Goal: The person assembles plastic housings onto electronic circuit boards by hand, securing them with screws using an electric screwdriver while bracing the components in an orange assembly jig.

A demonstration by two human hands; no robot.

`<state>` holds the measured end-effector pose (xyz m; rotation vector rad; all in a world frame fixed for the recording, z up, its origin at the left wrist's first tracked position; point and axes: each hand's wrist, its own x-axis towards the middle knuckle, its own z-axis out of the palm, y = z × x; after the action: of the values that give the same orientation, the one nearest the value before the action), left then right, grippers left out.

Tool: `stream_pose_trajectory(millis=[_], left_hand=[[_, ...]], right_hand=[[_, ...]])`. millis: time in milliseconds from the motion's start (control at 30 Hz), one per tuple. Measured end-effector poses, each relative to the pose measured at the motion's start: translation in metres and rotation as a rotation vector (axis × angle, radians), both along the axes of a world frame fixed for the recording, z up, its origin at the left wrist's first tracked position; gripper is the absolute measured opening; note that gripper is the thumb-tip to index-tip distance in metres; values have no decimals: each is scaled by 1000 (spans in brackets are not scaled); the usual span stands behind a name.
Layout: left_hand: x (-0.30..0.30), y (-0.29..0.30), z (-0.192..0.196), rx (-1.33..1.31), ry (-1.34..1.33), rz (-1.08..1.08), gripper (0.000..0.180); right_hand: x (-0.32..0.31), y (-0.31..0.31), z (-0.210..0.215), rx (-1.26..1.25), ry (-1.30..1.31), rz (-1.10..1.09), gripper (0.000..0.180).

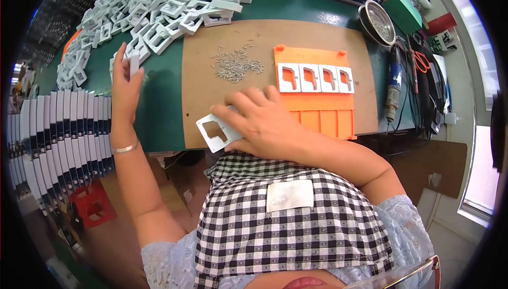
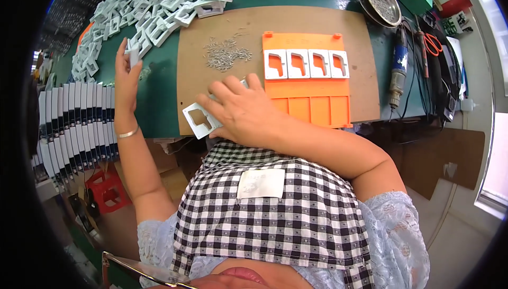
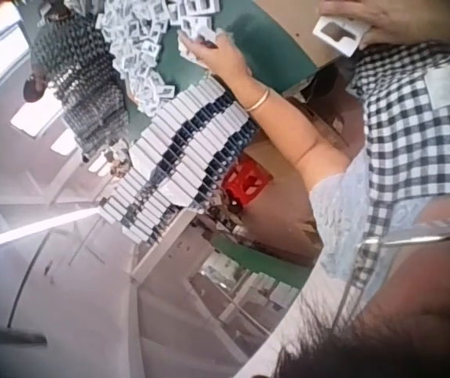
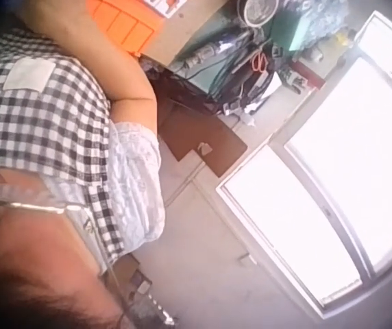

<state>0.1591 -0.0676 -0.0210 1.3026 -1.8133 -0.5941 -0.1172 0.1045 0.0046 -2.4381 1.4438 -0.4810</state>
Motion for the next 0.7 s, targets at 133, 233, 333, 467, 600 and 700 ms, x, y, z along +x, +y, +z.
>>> stream_pose_trajectory(millis=[133,233,333,467,600,700], left_hand=[[-18,67,6,549,757,-402,52],[-48,110,-5,476,706,-348,42],[-72,133,-8,355,206,-141,39],[-43,142,-15,19,-205,-113,39],[-36,138,21,85,-214,-252,53],[-54,122,29,-143,-669,-483,63]], right_hand=[[-57,25,27,-6,-54,-151,71],[-107,53,28,4,91,-306,71],[-132,80,31,52,186,-372,74],[-145,99,23,67,158,-424,75],[-154,103,17,30,157,-455,72],[-147,100,22,32,203,-374,68]])
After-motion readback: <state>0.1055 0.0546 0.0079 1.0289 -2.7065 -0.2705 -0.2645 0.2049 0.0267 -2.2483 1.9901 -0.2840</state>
